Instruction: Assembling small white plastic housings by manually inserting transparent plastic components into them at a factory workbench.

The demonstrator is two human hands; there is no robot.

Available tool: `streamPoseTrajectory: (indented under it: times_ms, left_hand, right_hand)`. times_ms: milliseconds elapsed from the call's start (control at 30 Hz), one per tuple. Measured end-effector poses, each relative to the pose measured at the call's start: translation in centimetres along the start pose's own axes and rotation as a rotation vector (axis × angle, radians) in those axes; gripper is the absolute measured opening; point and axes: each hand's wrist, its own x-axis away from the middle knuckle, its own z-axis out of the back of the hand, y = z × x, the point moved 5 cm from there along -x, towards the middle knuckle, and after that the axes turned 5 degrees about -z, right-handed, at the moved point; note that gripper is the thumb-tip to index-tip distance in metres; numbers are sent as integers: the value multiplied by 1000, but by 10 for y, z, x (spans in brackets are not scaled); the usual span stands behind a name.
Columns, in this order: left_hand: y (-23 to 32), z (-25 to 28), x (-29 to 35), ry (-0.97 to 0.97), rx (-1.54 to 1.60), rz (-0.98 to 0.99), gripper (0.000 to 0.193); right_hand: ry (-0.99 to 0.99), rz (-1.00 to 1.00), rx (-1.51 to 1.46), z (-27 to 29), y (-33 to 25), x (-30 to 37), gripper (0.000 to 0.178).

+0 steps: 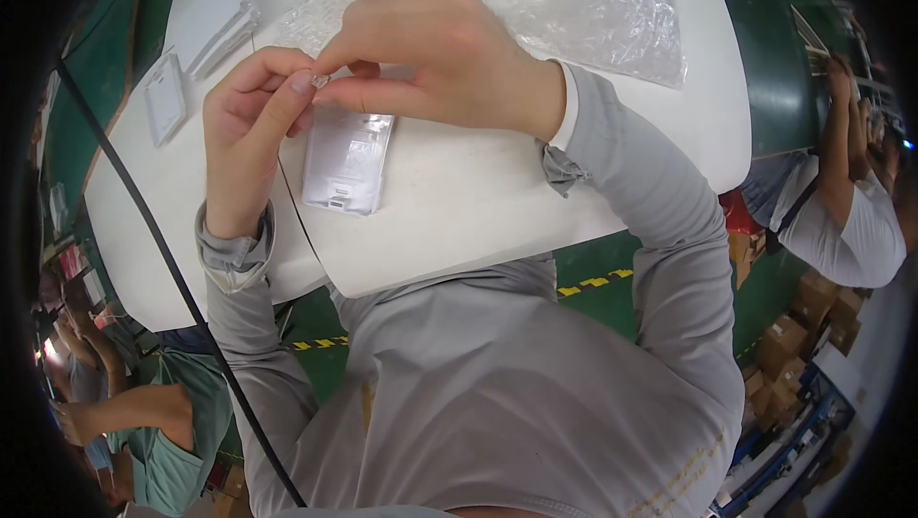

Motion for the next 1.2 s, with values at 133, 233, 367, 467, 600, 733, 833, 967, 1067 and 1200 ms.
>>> streamPoseTrajectory:
  times_ms: [133,233,367,467,600,733,833,967,1067,1200]
  left_hand:
    - [3,-1,1,-5,-14,-8,15]
    - [3,-3,2,14,28,37,17]
    - [2,-6,1,9,41,37,19]
    - [0,-4,0,16,59,39,18]
    - [0,1,3,46,29,32,13]
    - [17,-7,1,-58,-586,-424,21]
    - [16,-30,2,-317,-615,-609,29]
    - [-3,-48,13,-454,-889,-574,7]
    - [-3,-45,11,-420,-985,-544,10]
    - [9,-26,11,-345,-1139,-525,15]
  right_hand:
    - [38,48,40,2,-4,-1,24]
    - [32,11,30,3,-2,-1,25]
    - [32,9,43,3,-2,0,25]
    - [11,-7,24,3,-3,-1,25]
    - [2,79,84,7,-3,-7,24]
    - [84,-32,56,21,4,-4,23]
    - [188,-118,-59,32,16,4,20]
    - [132,-144,-60,27,20,8,22]
    - [78,-139,-11,24,18,4,22]
    - [82,-189,44,20,17,0,15]
